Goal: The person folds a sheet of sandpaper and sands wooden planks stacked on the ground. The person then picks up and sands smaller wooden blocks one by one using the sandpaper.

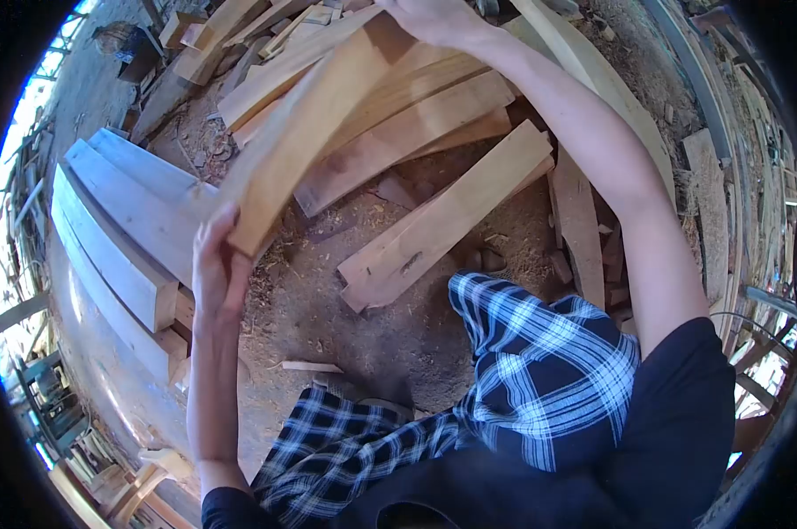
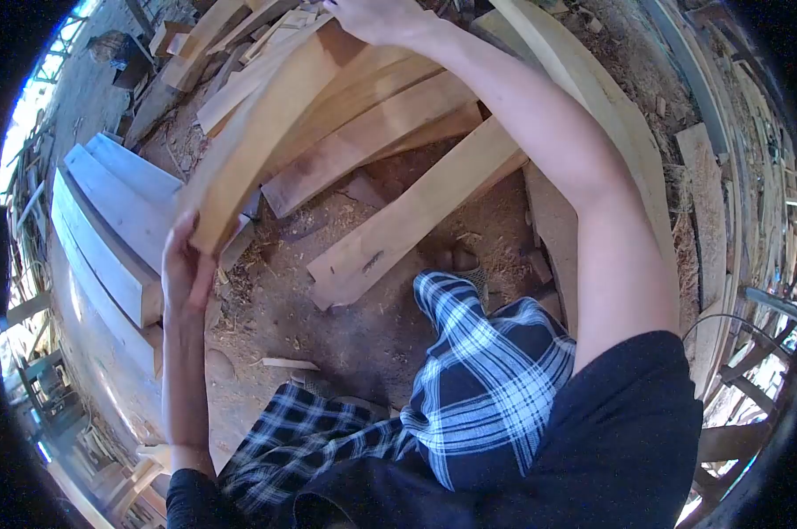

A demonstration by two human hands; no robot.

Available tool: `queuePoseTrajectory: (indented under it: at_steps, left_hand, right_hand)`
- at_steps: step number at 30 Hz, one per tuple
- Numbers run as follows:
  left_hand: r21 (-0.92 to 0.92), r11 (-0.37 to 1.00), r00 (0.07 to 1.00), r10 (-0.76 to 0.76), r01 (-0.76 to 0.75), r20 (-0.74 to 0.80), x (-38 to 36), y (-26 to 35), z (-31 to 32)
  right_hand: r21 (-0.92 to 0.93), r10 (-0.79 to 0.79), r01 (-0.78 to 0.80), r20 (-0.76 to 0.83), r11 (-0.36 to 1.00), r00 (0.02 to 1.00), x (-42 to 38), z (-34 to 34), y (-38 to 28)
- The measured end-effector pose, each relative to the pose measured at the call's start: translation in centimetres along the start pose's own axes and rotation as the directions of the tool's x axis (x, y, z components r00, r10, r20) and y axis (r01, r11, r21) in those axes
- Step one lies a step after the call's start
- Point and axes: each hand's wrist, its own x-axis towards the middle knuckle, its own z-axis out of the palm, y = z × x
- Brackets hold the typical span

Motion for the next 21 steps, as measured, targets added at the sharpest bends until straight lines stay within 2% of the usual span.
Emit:
queuePoseTrajectory:
  at_steps: [1, 2, 3, 4, 5, 6, 8, 11, 13, 15, 16, 17, 19, 21]
  left_hand:
    - [-0.152, 0.982, 0.993, -0.111, 0.115, 0.033, -0.3, -0.7, -0.7]
    - [-0.159, 0.980, 0.993, -0.111, 0.117, 0.040, -0.9, -0.9, -0.2]
    - [-0.206, 0.956, 0.976, -0.189, 0.207, 0.105, -2.1, -1.0, 0.7]
    - [-0.247, 0.923, 0.951, -0.257, 0.294, 0.171, -3.0, -1.3, 1.5]
    - [-0.253, 0.922, 0.952, -0.255, 0.292, 0.171, -3.4, -1.9, 1.8]
    - [-0.212, 0.914, 0.926, -0.295, 0.345, 0.234, -3.6, -2.8, 1.9]
    - [-0.177, 0.905, 0.899, -0.327, 0.387, 0.290, -4.4, -4.7, 2.4]
    - [-0.127, 0.897, 0.866, -0.360, 0.424, 0.346, -5.7, -7.4, 3.6]
    - [-0.105, 0.844, 0.821, -0.472, 0.526, 0.320, -6.4, -9.1, 3.6]
    - [-0.140, 0.833, 0.816, -0.468, 0.536, 0.340, -6.8, -11.1, 3.1]
    - [-0.178, 0.810, 0.807, -0.481, 0.558, 0.343, -7.0, -11.6, 3.0]
    - [-0.216, 0.786, 0.798, -0.495, 0.580, 0.344, -7.2, -11.8, 2.9]
    - [-0.193, 0.806, 0.809, -0.481, 0.560, 0.337, -6.9, -11.5, 2.9]
    - [-0.174, 0.829, 0.825, -0.460, 0.531, 0.328, -6.7, -11.3, 2.8]
  right_hand:
    - [0.003, 0.002, -0.001, -0.094, 1.000, 0.996, -0.4, -0.7, 0.4]
    - [-0.072, -0.140, 0.127, -0.205, 0.989, 0.969, -0.5, -0.4, 1.9]
    - [-0.075, -0.138, 0.126, -0.196, 0.989, 0.971, -1.1, -0.7, 2.4]
    - [-0.019, -0.138, 0.138, -0.280, 0.990, 0.950, -1.5, -1.0, 2.9]
    - [0.032, -0.135, 0.158, -0.367, 0.987, 0.920, -1.7, -1.5, 3.1]
    - [0.029, -0.141, 0.163, -0.366, 0.986, 0.920, -2.1, -2.5, 2.4]
    - [0.062, 0.109, -0.099, -0.206, 0.993, 0.972, -2.9, -4.5, 1.2]
    - [0.011, 0.066, -0.065, -0.205, 0.998, 0.976, -3.0, -4.4, 1.8]
    - [0.028, 0.024, -0.018, -0.235, 0.999, 0.972, -3.3, -3.3, 2.5]
    - [0.039, -0.092, 0.102, -0.204, 0.994, 0.975, -3.8, -2.5, 3.0]
    - [0.023, -0.025, 0.027, -0.097, 0.999, 0.995, -4.1, -2.3, 3.2]
    - [0.024, -0.026, 0.028, -0.095, 0.999, 0.995, -4.3, -1.5, 3.7]
    - [-0.081, -0.148, 0.137, -0.156, 0.987, 0.977, -4.6, 0.3, 4.8]
    - [-0.067, -0.147, 0.140, -0.123, 0.988, 0.981, -4.9, 0.5, 5.1]
